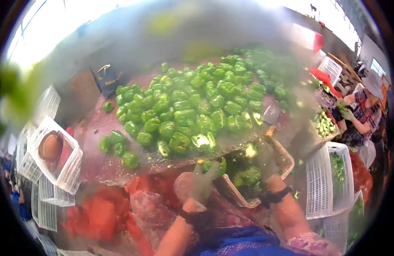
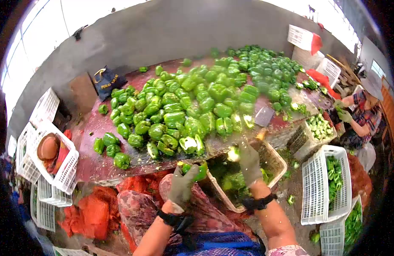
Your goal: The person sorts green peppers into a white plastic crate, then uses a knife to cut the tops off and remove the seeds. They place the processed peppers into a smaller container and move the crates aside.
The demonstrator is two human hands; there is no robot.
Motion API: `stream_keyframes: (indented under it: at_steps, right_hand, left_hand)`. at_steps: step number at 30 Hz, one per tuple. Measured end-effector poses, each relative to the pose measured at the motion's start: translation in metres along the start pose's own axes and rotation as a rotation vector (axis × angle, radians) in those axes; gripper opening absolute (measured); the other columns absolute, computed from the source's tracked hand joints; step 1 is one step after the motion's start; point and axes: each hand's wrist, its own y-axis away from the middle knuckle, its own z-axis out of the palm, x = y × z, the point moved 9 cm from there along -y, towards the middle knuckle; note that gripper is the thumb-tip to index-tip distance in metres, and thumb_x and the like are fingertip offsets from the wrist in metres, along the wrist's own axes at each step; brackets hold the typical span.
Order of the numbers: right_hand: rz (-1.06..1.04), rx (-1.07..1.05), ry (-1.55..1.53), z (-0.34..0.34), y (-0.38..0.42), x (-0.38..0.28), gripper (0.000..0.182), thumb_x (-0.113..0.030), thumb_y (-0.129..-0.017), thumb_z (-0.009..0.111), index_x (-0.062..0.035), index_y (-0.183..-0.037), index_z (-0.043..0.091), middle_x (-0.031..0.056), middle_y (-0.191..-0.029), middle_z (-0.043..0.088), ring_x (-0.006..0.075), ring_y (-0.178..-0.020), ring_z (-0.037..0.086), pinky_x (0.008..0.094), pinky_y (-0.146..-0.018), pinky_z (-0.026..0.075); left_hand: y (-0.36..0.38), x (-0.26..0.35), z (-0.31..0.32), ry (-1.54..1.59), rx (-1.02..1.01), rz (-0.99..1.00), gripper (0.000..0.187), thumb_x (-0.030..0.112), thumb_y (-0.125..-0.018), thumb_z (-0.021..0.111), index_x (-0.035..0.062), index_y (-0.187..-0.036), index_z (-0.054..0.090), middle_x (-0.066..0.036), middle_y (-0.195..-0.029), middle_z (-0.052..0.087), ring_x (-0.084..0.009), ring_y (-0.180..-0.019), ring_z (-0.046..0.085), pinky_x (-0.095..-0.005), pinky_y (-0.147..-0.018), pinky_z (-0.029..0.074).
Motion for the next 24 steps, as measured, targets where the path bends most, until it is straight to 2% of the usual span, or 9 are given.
stream_keyframes:
  at_steps: [3, 5, 8, 9, 11, 16, 19, 23, 24]
  right_hand:
    - [-0.554, 0.141, 1.114, 0.005, 0.013, -0.034, 0.037, -0.032, -0.098, 0.059, 0.0017, -0.113, 0.063, 0.0074, -0.095, 0.066, 0.0200, -0.090, 0.061, 0.0388, -0.076, 0.049]
    - [-0.381, -0.038, 0.619, 0.018, 0.011, -0.024, 0.038, -0.029, -0.099, 0.057, 0.0012, -0.121, 0.060, 0.0089, -0.100, 0.067, 0.0210, -0.096, 0.062, 0.0385, -0.083, 0.049]
    - [-0.117, -0.413, -0.155, 0.064, 0.042, -0.037, 0.042, -0.023, -0.101, 0.054, 0.0022, -0.134, 0.054, 0.0123, -0.114, 0.066, 0.0181, -0.106, 0.060, 0.0338, -0.094, 0.048]
    - [-0.023, -0.450, -0.218, 0.079, 0.050, -0.044, 0.042, -0.023, -0.101, 0.055, 0.0031, -0.133, 0.055, 0.0120, -0.115, 0.066, 0.0171, -0.106, 0.060, 0.0330, -0.094, 0.048]
    - [0.170, -0.518, -0.336, 0.103, 0.063, -0.048, 0.042, -0.023, -0.100, 0.056, 0.0049, -0.131, 0.055, 0.0115, -0.118, 0.064, 0.0152, -0.106, 0.059, 0.0316, -0.094, 0.049]
    - [0.115, -0.623, -0.166, 0.131, 0.055, -0.044, 0.039, -0.019, -0.097, 0.060, 0.0073, -0.125, 0.057, 0.0104, -0.115, 0.064, 0.0160, -0.106, 0.058, 0.0292, -0.093, 0.048]
    - [0.145, -0.648, -0.236, 0.146, 0.051, -0.028, 0.037, -0.021, -0.097, 0.059, 0.0069, -0.121, 0.059, 0.0106, -0.114, 0.064, 0.0157, -0.106, 0.059, 0.0289, -0.093, 0.048]
    - [0.063, -0.689, -0.135, 0.174, 0.046, -0.032, 0.036, -0.024, -0.096, 0.060, 0.0056, -0.117, 0.063, 0.0097, -0.110, 0.066, 0.0174, -0.102, 0.061, 0.0312, -0.090, 0.050]
    - [-0.070, -0.701, 0.007, 0.183, 0.038, -0.030, 0.034, -0.022, -0.096, 0.061, 0.0030, -0.119, 0.062, 0.0088, -0.108, 0.068, 0.0181, -0.100, 0.063, 0.0321, -0.089, 0.051]
  left_hand:
    - [-0.010, 0.002, -0.034, -0.306, -0.078, 0.250, 0.023, 0.015, -0.085, 0.070, 0.0185, -0.108, 0.067, -0.003, -0.100, 0.065, -0.0190, -0.081, 0.065, -0.0336, -0.069, 0.053]
    - [-0.004, 0.021, -0.035, -0.539, -0.099, 0.397, 0.029, 0.012, -0.081, 0.068, 0.0279, -0.105, 0.071, 0.000, -0.103, 0.065, -0.0244, -0.076, 0.067, -0.0375, -0.063, 0.054]
    - [0.009, 0.039, -0.016, -0.477, -0.163, 0.405, 0.025, 0.010, -0.086, 0.066, 0.0206, -0.109, 0.067, -0.001, -0.106, 0.063, -0.0188, -0.082, 0.064, -0.0322, -0.069, 0.052]
    - [0.013, 0.047, -0.007, -0.422, -0.188, 0.395, 0.023, 0.010, -0.089, 0.064, 0.0171, -0.112, 0.064, -0.001, -0.108, 0.063, -0.0160, -0.085, 0.063, -0.0298, -0.072, 0.052]
    - [0.020, 0.037, -0.001, -0.030, -0.209, 0.039, 0.017, 0.006, -0.095, 0.061, 0.0054, -0.111, 0.057, -0.005, -0.110, 0.062, -0.0119, -0.097, 0.058, -0.0230, -0.085, 0.049]
    - [0.016, 0.043, -0.017, 0.120, -0.121, 0.134, 0.043, 0.025, -0.100, 0.060, 0.0054, -0.134, 0.044, -0.009, -0.118, 0.059, -0.0182, -0.105, 0.061, -0.0335, -0.088, 0.056]
    - [0.007, 0.029, -0.041, -0.136, -0.038, 0.218, 0.045, 0.017, -0.097, 0.064, 0.0050, -0.136, 0.044, -0.012, -0.115, 0.059, -0.0179, -0.097, 0.063, -0.0323, -0.083, 0.058]
    - [0.031, 0.065, -0.050, 0.037, -0.022, 0.096, 0.047, 0.021, -0.089, 0.075, 0.0001, -0.124, 0.052, -0.011, -0.103, 0.065, -0.0160, -0.090, 0.063, -0.0300, -0.072, 0.055]
    - [0.034, 0.070, -0.065, 0.020, 0.056, 0.117, 0.049, 0.025, -0.087, 0.077, -0.0012, -0.120, 0.053, -0.009, -0.099, 0.065, -0.0143, -0.086, 0.062, -0.0282, -0.070, 0.053]
